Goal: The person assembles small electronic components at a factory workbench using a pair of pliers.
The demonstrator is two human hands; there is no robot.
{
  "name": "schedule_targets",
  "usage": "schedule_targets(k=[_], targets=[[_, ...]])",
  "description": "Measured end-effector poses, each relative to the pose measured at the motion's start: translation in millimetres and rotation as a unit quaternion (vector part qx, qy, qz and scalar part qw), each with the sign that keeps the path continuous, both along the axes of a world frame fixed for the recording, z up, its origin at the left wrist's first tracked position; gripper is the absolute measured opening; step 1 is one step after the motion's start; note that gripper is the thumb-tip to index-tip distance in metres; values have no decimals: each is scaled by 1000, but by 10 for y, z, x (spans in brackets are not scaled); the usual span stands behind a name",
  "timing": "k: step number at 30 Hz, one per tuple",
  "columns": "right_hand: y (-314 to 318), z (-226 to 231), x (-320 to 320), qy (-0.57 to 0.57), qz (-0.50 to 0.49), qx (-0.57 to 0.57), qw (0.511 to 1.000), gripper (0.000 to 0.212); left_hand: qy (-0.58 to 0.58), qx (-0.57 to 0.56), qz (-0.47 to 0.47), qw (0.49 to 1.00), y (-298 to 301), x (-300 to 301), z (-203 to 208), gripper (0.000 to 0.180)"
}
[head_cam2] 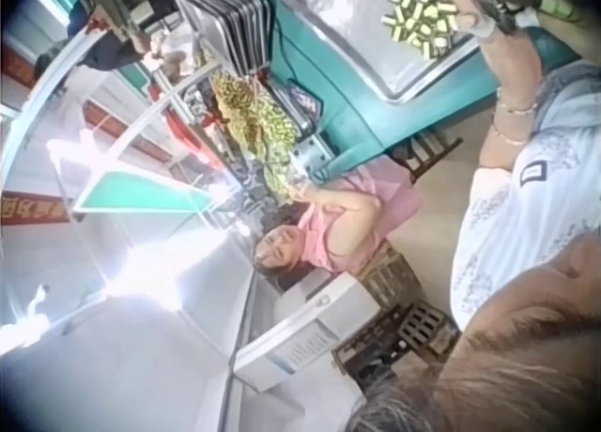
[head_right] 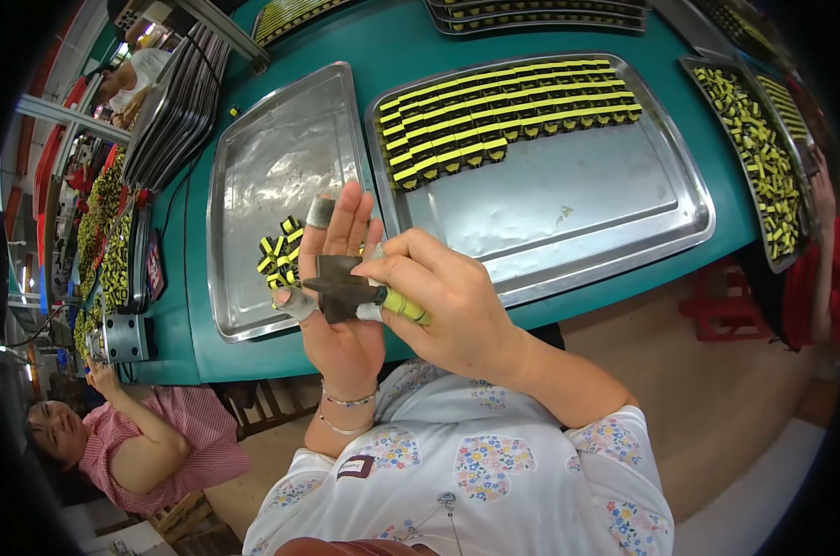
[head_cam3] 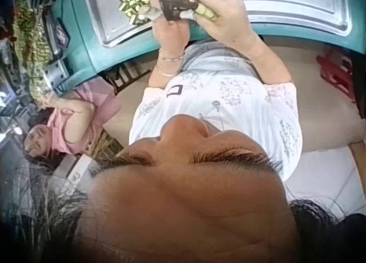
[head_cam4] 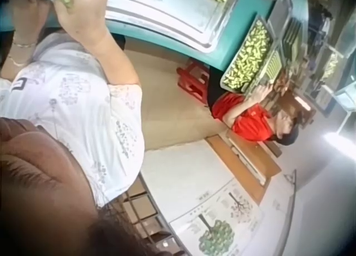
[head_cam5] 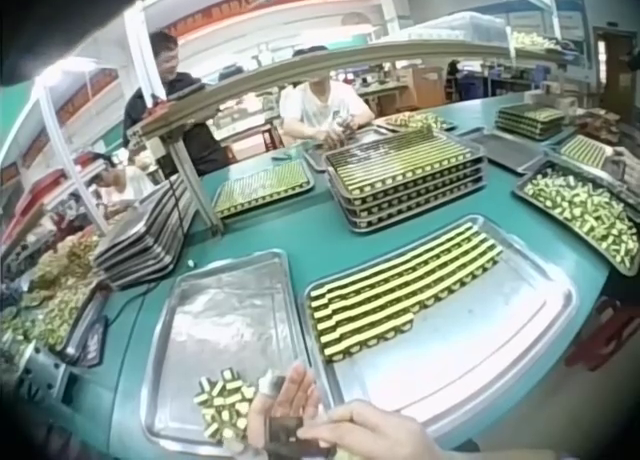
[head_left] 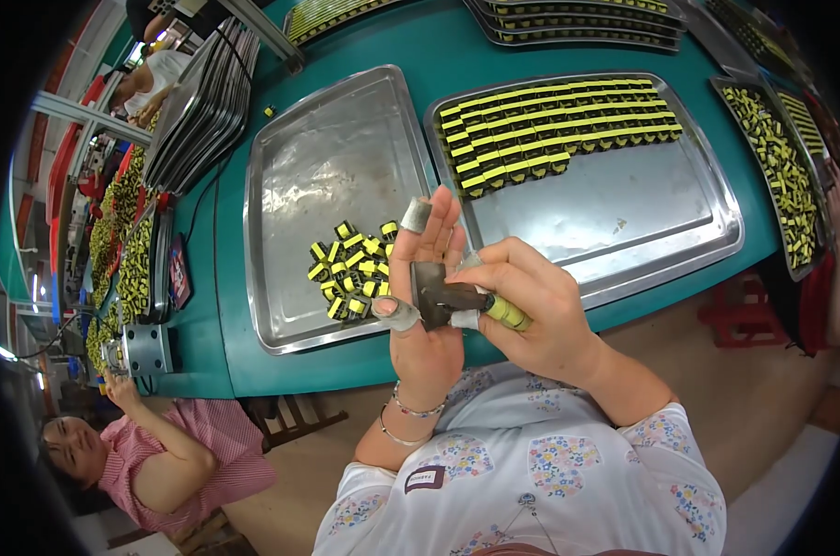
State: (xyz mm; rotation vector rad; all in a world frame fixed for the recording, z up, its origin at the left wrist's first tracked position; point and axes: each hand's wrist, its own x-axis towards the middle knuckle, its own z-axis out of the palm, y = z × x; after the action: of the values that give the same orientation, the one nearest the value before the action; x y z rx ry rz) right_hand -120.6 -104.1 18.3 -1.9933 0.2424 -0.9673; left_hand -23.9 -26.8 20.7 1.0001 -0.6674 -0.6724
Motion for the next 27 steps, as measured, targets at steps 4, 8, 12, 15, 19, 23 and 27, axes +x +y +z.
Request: schedule_targets(k=[4, 8, 12, 15, 19, 23, 27], targets=[[-16, -33, 8, -5, 7, 38, 999, 43, -26, -9, -13, 1000, 37, 31, -67, 97], [24, 2, -18, 0, 11, -4, 1000, 40, -20, -6, -23, 1000, 47, 12, -45, 94], [47, -10, 4, 8, 0, 2, 1000, 37, -19, 7, -35, 999, 73, 31, -61, 93], [29, -56, 31, -8, -11, 22, 1000, 36, -26, 5, -60, 998, 64, 60, -104, 94], [13, -81, 48, -16, -27, 42, 999, 34, -25, -7, -61, 998, 38, 53, -138, 92], [-56, -53, 36, -24, -9, 29, 999, 32, -13, 14, -66, 998, -37, 39, -69, 97], [-97, 42, 68, -14, 6, 16, 1000, 28, -60, 9, -65, 996, -58, 114, -98, 97]])
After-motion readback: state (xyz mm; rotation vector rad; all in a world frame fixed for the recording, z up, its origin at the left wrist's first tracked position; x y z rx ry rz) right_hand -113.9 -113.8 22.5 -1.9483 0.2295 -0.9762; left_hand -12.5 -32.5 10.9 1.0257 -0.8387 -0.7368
